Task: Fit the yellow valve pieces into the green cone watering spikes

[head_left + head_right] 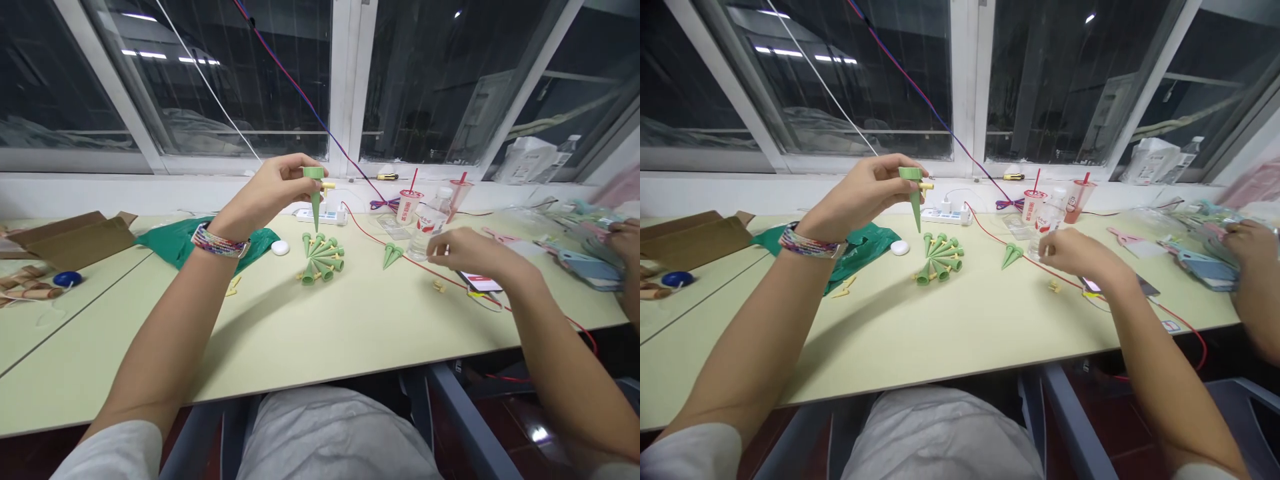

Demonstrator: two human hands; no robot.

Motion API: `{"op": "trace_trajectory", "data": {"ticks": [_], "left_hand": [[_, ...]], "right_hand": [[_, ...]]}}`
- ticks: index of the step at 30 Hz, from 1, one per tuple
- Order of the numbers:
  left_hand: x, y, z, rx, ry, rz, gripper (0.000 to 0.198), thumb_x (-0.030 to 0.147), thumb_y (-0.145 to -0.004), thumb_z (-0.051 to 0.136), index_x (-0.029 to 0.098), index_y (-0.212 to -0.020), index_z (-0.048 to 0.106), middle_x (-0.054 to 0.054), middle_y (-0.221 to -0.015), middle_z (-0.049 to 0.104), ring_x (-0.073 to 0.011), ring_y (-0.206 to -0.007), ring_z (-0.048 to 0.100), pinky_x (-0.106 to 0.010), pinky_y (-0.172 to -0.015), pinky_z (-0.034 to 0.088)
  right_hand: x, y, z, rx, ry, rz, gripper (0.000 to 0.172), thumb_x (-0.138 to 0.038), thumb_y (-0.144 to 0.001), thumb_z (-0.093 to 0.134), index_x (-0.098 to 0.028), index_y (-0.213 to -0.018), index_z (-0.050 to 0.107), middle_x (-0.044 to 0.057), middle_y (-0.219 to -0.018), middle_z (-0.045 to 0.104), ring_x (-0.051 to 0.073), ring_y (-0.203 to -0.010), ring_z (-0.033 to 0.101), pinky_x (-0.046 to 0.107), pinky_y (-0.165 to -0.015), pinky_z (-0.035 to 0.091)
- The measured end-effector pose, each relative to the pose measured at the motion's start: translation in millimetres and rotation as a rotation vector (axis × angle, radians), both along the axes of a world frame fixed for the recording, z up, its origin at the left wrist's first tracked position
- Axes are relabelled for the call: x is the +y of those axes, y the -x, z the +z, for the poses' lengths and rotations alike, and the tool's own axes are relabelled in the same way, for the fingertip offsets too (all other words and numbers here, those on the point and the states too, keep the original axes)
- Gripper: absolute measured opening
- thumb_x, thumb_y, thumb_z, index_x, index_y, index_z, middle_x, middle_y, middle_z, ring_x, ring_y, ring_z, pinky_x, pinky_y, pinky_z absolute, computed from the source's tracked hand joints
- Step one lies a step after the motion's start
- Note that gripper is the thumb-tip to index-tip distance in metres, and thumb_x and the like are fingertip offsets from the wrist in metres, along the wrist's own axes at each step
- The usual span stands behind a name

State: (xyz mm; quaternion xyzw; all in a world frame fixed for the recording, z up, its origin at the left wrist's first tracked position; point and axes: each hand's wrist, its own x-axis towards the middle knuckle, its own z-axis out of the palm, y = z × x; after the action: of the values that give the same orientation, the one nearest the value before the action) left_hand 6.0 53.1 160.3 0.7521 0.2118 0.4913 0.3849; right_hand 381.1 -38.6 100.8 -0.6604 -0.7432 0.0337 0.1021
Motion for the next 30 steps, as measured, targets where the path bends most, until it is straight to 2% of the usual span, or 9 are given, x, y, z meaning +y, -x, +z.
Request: {"op": "trace_trajectory", "data": {"ticks": [3, 8, 13, 17, 20, 24, 27, 30], "left_hand": [[-1, -3, 0.0, 0.004, 0.007, 0.004, 0.024, 0.015, -0.077, 0.086, 0.017, -0.098, 0.076, -0.008, -0.087, 0.075, -0.0263, -0.086, 0.076, -0.048, -0.088, 0.065], [-11, -6, 3.3, 0.098, 0.005, 0.065, 0.023, 0.022, -0.077, 0.086, 0.019, -0.098, 0.075, -0.007, -0.088, 0.075, -0.026, -0.092, 0.075, -0.044, -0.087, 0.063], [-16, -6, 4.1, 0.131, 0.004, 0.085, 0.023, 0.025, -0.078, 0.084, 0.02, -0.099, 0.075, -0.007, -0.089, 0.075, -0.0254, -0.093, 0.074, -0.043, -0.086, 0.062], [-13, -6, 2.3, 0.114, 0.007, 0.056, 0.024, 0.026, -0.078, 0.085, 0.019, -0.098, 0.075, -0.007, -0.089, 0.074, -0.025, -0.092, 0.074, -0.043, -0.085, 0.061], [-10, -6, 0.4, 0.115, 0.017, 0.022, 0.024, 0.026, -0.079, 0.085, 0.019, -0.1, 0.075, -0.007, -0.09, 0.074, -0.0244, -0.09, 0.074, -0.042, -0.082, 0.061], [-9, -9, -2.7, 0.133, 0.041, -0.021, 0.024, 0.027, -0.08, 0.084, 0.019, -0.101, 0.074, -0.008, -0.094, 0.076, -0.0239, -0.091, 0.074, -0.041, -0.082, 0.06], [-11, -11, -4.8, 0.135, 0.046, -0.042, 0.026, 0.03, -0.08, 0.084, 0.019, -0.101, 0.073, -0.009, -0.096, 0.076, -0.0237, -0.093, 0.075, -0.04, -0.084, 0.06], [-13, -12, -5.1, 0.134, 0.035, -0.054, 0.031, 0.033, -0.076, 0.087, 0.019, -0.1, 0.073, -0.008, -0.095, 0.076, -0.0236, -0.091, 0.075, -0.04, -0.083, 0.059]], "right_hand": [[-12, -27, -38.5, -0.06, 0.078, -0.133, 0.01, -0.028, -0.082, 0.07, -0.023, -0.079, 0.078, 0.008, -0.091, 0.077, 0.024, -0.077, 0.069, 0.031, -0.063, 0.043], [-21, -45, -84.8, -0.003, 0.065, -0.15, 0.014, -0.028, -0.083, 0.067, -0.026, -0.087, 0.08, 0.007, -0.096, 0.078, 0.024, -0.081, 0.069, 0.031, -0.064, 0.042], [-15, -51, -107.5, 0.01, 0.018, -0.14, 0.016, -0.023, -0.079, 0.066, -0.025, -0.088, 0.08, 0.006, -0.093, 0.077, 0.023, -0.081, 0.069, 0.03, -0.067, 0.042], [-14, -49, -111.9, 0.053, -0.024, -0.061, 0.013, -0.022, -0.077, 0.066, -0.025, -0.084, 0.077, 0.005, -0.092, 0.076, 0.023, -0.083, 0.069, 0.031, -0.071, 0.044], [-14, -32, -100.7, 0.132, -0.06, 0.027, 0.009, -0.024, -0.078, 0.067, -0.023, -0.083, 0.074, 0.004, -0.087, 0.074, 0.022, -0.078, 0.067, 0.031, -0.07, 0.044], [-8, 16, -59.8, 0.39, -0.142, 0.15, 0.011, -0.028, -0.081, 0.069, -0.022, -0.09, 0.071, -0.003, -0.061, 0.06, 0.017, -0.057, 0.058, 0.029, -0.058, 0.041], [2, 62, -17.2, 0.526, -0.38, 0.371, 0.008, -0.028, -0.086, 0.071, -0.022, -0.091, 0.07, -0.001, -0.07, 0.065, 0.016, -0.06, 0.059, 0.028, -0.059, 0.045], [15, 100, 21.8, 0.53, -0.633, 0.57, 0.003, -0.023, -0.088, 0.07, -0.022, -0.091, 0.07, 0.002, -0.087, 0.071, 0.014, -0.064, 0.06, 0.028, -0.062, 0.048]]}}
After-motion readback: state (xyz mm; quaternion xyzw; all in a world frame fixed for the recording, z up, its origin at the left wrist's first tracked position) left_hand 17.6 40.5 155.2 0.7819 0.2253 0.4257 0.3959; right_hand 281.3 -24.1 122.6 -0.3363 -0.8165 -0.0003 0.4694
